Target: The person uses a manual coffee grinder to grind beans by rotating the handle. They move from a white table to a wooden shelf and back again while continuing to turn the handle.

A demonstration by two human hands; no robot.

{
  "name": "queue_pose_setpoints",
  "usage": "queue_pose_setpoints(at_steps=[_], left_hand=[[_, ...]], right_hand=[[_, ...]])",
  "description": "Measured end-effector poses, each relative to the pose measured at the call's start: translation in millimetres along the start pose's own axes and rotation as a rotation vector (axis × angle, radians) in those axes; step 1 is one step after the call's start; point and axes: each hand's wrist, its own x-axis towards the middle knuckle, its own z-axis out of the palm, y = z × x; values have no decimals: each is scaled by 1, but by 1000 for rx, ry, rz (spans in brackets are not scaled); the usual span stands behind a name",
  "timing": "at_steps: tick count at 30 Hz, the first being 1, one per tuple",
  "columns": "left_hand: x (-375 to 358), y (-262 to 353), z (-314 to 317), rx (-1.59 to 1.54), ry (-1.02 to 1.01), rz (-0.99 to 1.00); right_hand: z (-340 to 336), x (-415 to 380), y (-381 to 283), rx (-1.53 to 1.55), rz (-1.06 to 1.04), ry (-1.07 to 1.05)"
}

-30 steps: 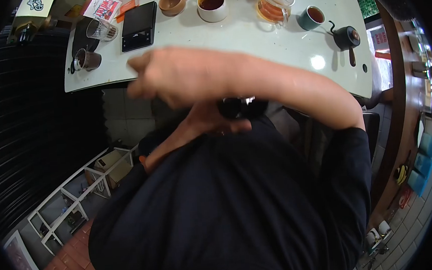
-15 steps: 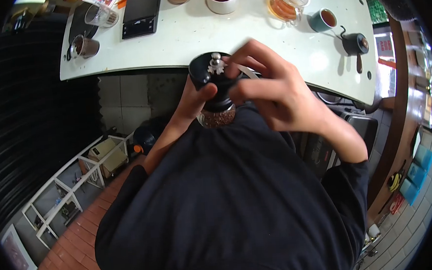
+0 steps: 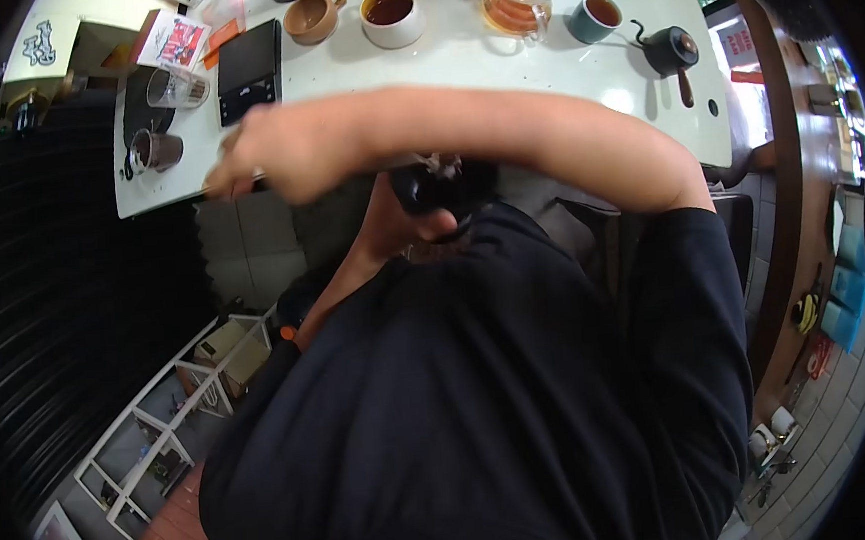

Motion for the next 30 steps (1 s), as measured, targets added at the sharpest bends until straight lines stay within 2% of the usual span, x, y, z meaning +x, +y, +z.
queue_pose_setpoints(at_steps=[1, 3, 5, 7, 9, 11, 13, 15, 17, 19, 21, 22, 24, 25, 26, 27, 28, 29, 30], left_hand=[[-4, 10, 4, -5, -3, -30], [-19, 15, 0, -171, 71, -170], [-30, 15, -4, -218, 98, -176], [-26, 18, -10, -262, 134, -171], [-32, 23, -8, -147, 124, -185], [-30, 21, -7, -148, 138, -184], [-23, 22, -12, -63, 27, -182], [-22, 23, -16, -22, -21, -177], [-20, 25, -23, -183, 57, -322], [-16, 18, -31, -198, 14, -361], [-17, 19, -22, -23, 95, -151], [-19, 10, -25, -99, 70, -140], [-11, 17, -23, -276, 36, -252], [-7, 28, -17, -359, 49, -291], [-1, 24, -17, -86, 31, -214], [4, 20, -15, 183, 23, -133], [7, 39, -3, 653, -129, -46], [10, 38, 0, 606, -147, 17], [10, 32, -2, 548, -67, 24]], right_hand=[[8, -5, 37, -59, -10, 147], [-33, -42, 61, -145, 218, -13], [-42, -82, 64, -195, 364, -72], [-51, -110, 36, -142, 382, 154], [-49, -130, 16, -103, 429, 278], [-49, -146, 0, -122, 556, 277], [-47, -155, -12, -120, 542, 323], [-45, -165, -26, -57, 650, 350], [-35, -175, -49, 65, 649, 432], [-22, -172, -85, 17, 644, 476], [-25, -156, -122, 15, 515, 445], [-24, -148, -127, -34, 459, 428], [-33, -134, -133, -114, 407, 416], [-39, -128, -134, -15, 370, 384], [-40, -121, -134, 83, 328, 351], [-16, -116, -127, 221, 65, 302], [-7, -106, -135, 266, 35, 217], [-3, -98, -137, 292, -8, 122], [-8, -87, -129, 88, -52, 155]])
